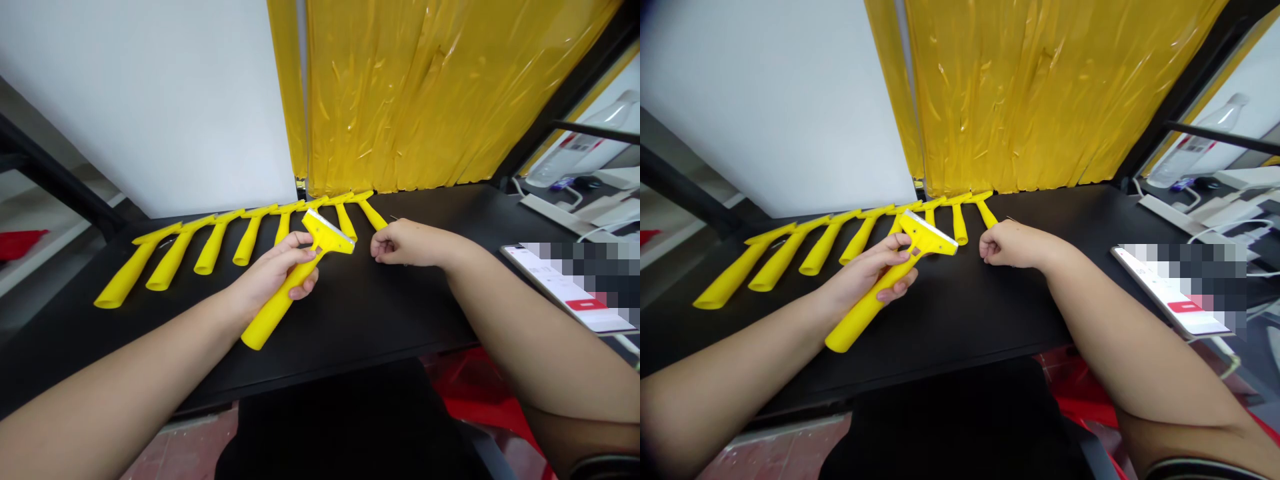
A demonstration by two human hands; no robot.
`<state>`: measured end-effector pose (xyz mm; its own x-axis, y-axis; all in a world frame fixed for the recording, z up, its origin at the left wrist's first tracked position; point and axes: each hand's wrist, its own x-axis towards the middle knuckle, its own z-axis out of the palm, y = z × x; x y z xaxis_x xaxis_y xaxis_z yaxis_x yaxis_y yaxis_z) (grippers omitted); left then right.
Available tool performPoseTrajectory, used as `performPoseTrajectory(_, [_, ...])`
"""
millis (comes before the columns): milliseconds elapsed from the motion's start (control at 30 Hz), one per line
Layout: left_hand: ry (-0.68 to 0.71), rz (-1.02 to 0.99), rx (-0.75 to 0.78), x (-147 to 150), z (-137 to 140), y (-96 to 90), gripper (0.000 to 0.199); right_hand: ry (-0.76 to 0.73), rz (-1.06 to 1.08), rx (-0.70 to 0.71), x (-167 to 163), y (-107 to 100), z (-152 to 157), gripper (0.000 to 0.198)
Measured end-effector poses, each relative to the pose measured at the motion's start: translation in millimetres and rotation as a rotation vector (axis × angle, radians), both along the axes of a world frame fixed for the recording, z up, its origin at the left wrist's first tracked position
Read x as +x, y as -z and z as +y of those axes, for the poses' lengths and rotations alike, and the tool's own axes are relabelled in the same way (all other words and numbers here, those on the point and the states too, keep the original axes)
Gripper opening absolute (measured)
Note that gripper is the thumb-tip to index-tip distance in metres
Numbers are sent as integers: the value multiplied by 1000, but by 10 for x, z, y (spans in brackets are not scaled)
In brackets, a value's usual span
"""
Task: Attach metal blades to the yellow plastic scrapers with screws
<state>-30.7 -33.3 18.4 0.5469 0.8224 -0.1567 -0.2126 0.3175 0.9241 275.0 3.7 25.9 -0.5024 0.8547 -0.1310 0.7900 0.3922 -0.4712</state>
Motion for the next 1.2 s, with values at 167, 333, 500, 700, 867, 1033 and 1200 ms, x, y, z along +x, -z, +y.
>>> performPoseTrajectory(167, [-1, -2, -26, 4, 10, -1, 37, -22, -26, 32, -1, 6, -8, 18])
performPoseTrajectory(333, [-2, 2, -20, 14, -9, -33, 35, -102, -24, 106, -27, -44, -49, 12])
performPoseTrajectory(500, [-5, -10, -36, 32, -24, -53, 35, -157, 591, 91, -160, -45, -137, 12])
performPoseTrajectory(700, [26, -41, -56, 43, -42, -47, 35, -202, 896, 86, -405, 82, -143, 10])
performPoseTrajectory(867, [42, -39, -52, 40, -59, -32, 32, -236, 957, 28, -449, 149, -73, 10])
performPoseTrajectory(1033, [41, -31, -28, 44, -59, -19, 32, -225, 945, 9, -457, 152, -71, 10])
performPoseTrajectory(1200, [80, 4, 20, 53, -68, -11, 29, -160, 914, 29, -465, 181, -86, 12])
